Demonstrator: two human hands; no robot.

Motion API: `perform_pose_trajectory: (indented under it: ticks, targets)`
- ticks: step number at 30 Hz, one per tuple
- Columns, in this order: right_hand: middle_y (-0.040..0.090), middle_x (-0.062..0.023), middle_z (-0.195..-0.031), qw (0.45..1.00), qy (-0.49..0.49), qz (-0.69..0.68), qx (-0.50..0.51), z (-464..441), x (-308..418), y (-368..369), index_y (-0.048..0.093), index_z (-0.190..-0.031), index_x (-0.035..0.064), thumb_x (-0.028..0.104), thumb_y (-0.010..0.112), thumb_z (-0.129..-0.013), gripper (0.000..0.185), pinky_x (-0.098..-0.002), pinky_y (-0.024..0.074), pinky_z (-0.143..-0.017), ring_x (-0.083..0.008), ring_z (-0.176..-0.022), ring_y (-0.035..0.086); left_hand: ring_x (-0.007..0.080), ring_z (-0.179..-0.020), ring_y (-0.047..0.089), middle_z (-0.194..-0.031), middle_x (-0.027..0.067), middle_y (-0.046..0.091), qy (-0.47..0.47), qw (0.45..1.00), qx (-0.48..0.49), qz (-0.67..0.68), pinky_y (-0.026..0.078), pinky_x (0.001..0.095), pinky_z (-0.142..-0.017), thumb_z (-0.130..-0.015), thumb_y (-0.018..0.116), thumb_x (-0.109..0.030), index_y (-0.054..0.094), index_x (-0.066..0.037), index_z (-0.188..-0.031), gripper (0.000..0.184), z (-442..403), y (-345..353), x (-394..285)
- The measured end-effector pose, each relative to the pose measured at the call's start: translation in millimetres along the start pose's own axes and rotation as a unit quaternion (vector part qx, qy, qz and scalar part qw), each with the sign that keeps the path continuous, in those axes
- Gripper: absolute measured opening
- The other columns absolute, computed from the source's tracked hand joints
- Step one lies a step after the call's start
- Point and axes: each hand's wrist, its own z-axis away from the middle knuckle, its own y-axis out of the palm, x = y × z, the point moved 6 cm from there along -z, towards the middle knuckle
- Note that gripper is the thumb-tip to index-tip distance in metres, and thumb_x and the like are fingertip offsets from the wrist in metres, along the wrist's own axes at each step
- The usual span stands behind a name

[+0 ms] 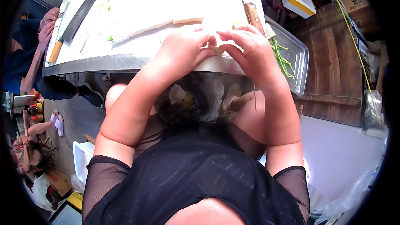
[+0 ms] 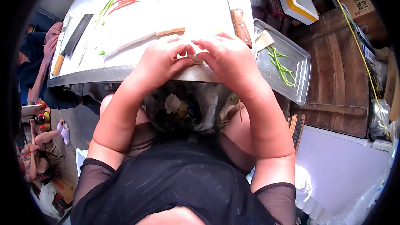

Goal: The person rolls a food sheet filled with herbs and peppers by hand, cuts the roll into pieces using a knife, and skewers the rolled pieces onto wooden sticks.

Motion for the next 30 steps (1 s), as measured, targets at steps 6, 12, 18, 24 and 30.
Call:
perform_pose_trajectory:
  ticks: [6, 12, 18, 24, 30]
  targets:
    - [0.068, -0.0024, -0.086, 0.998, -0.016, -0.022, 0.053, 6.8, 6.3, 9.8, 0.065, -0.121, 0.0119, 0.006, 0.079, -0.070, 0.052, -0.0361, 0.0520, -0.078, -0.0240, -0.084, 0.061, 0.0275, -0.079, 0.064, -0.087, 0.0112, 0.064, 0.069, 0.997, -0.023, 0.004, 0.052, 0.0366, -0.069, -0.083, 0.073, -0.014, 0.066, -0.006, -0.093, 0.015, 9.9, 0.3, -6.2]
    - [0.067, -0.0065, -0.091, 0.999, 0.000, -0.027, 0.033, 9.5, 9.7, 11.9, 0.060, -0.124, 0.0081, 0.004, 0.075, -0.072, 0.054, -0.0394, 0.0503, -0.084, -0.0279, -0.090, 0.062, 0.0277, -0.076, 0.064, -0.086, 0.0102, 0.064, 0.037, 0.998, -0.026, -0.049, 0.052, 0.0360, -0.069, -0.082, 0.073, -0.016, 0.069, -0.006, -0.093, 0.016, 12.4, -0.2, -7.3]
    - [0.066, -0.0086, -0.087, 0.986, 0.055, -0.139, 0.078, 13.9, 6.8, 17.4, 0.063, -0.116, 0.0063, 0.003, 0.072, -0.075, 0.042, -0.0386, 0.0512, -0.080, -0.0284, -0.087, 0.063, 0.0281, -0.075, 0.063, -0.084, 0.0108, 0.064, 0.006, 1.000, 0.016, 0.002, 0.051, 0.0356, -0.067, -0.081, 0.075, -0.016, 0.070, -0.005, -0.094, 0.017, 14.9, -0.7, -10.1]
    - [0.066, -0.0129, -0.080, 0.936, 0.228, -0.224, 0.150, 17.2, -2.3, 18.3, 0.066, -0.095, 0.0019, 0.006, 0.073, -0.079, 0.017, -0.0323, 0.0527, -0.068, -0.0226, -0.074, 0.067, 0.0291, -0.074, 0.063, -0.081, 0.0129, 0.063, 0.026, 0.999, 0.036, 0.016, 0.050, 0.0362, -0.067, -0.086, 0.070, -0.016, 0.069, -0.002, -0.092, 0.015, 16.5, 1.3, -6.9]
    - [0.068, -0.0141, -0.084, 0.949, 0.193, -0.216, 0.123, 18.6, -7.8, 22.3, 0.070, -0.094, 0.0014, 0.008, 0.073, -0.080, 0.015, -0.0334, 0.0533, -0.072, -0.0247, -0.078, 0.068, 0.0297, -0.073, 0.063, -0.081, 0.0148, 0.064, -0.023, 0.998, 0.050, 0.034, 0.050, 0.0345, -0.066, -0.088, 0.067, -0.013, 0.068, -0.001, -0.093, 0.013, 10.1, -0.5, -4.5]
